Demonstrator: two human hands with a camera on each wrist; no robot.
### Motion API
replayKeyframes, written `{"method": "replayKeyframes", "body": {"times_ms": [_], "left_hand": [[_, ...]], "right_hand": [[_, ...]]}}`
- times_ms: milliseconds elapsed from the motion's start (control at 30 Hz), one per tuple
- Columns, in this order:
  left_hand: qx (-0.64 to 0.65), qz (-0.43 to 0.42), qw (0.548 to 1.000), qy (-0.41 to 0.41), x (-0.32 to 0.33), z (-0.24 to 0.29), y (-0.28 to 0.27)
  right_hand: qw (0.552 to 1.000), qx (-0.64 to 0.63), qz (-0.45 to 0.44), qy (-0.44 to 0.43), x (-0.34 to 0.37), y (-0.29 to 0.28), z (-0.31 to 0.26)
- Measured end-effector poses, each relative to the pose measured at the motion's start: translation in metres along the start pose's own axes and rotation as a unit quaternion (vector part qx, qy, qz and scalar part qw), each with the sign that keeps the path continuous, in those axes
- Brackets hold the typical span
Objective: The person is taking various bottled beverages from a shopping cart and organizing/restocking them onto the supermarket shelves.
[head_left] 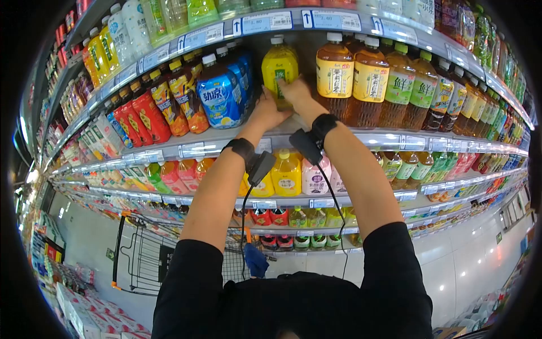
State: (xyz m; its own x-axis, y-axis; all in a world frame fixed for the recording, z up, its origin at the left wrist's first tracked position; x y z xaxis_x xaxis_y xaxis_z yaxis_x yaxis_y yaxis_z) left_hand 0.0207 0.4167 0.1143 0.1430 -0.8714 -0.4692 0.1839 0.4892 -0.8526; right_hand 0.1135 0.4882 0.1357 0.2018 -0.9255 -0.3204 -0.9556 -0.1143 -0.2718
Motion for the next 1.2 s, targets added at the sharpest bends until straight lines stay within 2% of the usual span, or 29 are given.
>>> {"method": "replayKeyframes", "body": {"times_ms": [67,167,267,367,467,533,600,667,733,800,867,1000,1100,1133,1200], "left_hand": [[0.046,-0.021,0.999,-0.011,0.002,0.0,-0.001],[0.027,0.006,0.999,0.04,0.003,0.01,-0.009],[-0.065,0.057,0.993,0.086,0.007,0.011,-0.008],[-0.142,0.142,0.976,0.088,-0.01,-0.01,0.011],[-0.117,0.204,0.969,0.073,-0.001,-0.005,-0.009],[-0.026,0.207,0.977,0.04,0.027,0.016,-0.053],[0.023,0.281,0.956,0.079,0.05,0.027,-0.078],[0.045,0.328,0.939,0.097,0.068,0.028,-0.087],[0.105,0.402,0.899,0.142,0.108,0.037,-0.089],[0.16,0.375,0.901,0.15,0.156,0.042,-0.078],[0.17,0.317,0.918,0.168,0.203,0.04,-0.037],[0.15,0.143,0.972,0.112,0.293,0.011,0.07],[0.108,0.001,0.993,0.052,0.352,-0.027,0.127],[0.098,-0.054,0.994,0.02,0.378,-0.041,0.139],[0.134,-0.012,0.989,-0.057,0.417,-0.084,0.128]], "right_hand": [[1.0,0.008,-0.012,-0.005,0.007,0.0,-0.001],[0.999,0.036,-0.008,-0.026,0.026,0.002,-0.006],[0.979,0.033,0.004,-0.201,0.07,-0.005,-0.041],[0.913,0.099,0.052,-0.393,0.128,-0.013,-0.067],[0.866,0.133,0.067,-0.478,0.165,-0.023,-0.076],[0.886,0.104,0.05,-0.45,0.172,-0.029,-0.061],[0.899,0.059,0.045,-0.432,0.171,-0.033,-0.04],[0.888,0.067,0.065,-0.45,0.175,-0.035,-0.03],[0.875,0.081,0.077,-0.472,0.182,-0.033,-0.024],[0.855,0.101,0.089,-0.501,0.183,-0.03,-0.024],[0.844,0.117,0.104,-0.512,0.18,-0.027,-0.022],[0.849,0.153,0.122,-0.491,0.188,-0.026,-0.017],[0.859,0.103,0.181,-0.468,0.21,-0.031,-0.004],[0.864,0.155,0.183,-0.443,0.222,-0.02,0.015],[0.884,0.136,0.123,-0.429,0.262,0.019,0.053]]}}
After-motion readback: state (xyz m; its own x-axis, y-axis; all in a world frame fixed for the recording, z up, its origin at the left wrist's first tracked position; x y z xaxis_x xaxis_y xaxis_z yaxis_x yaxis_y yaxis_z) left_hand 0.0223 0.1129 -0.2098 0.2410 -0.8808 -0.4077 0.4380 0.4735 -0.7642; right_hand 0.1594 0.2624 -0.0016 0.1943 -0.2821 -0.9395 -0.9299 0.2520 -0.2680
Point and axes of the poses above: each hand's wrist, its own x-axis away from the middle knuckle, its own y-axis out of the palm, z = x × y, the point moved 9 cm from there along -x, towards the middle knuckle, and after that the axes turned 8 degrees about -x, right-handed, at the moved point
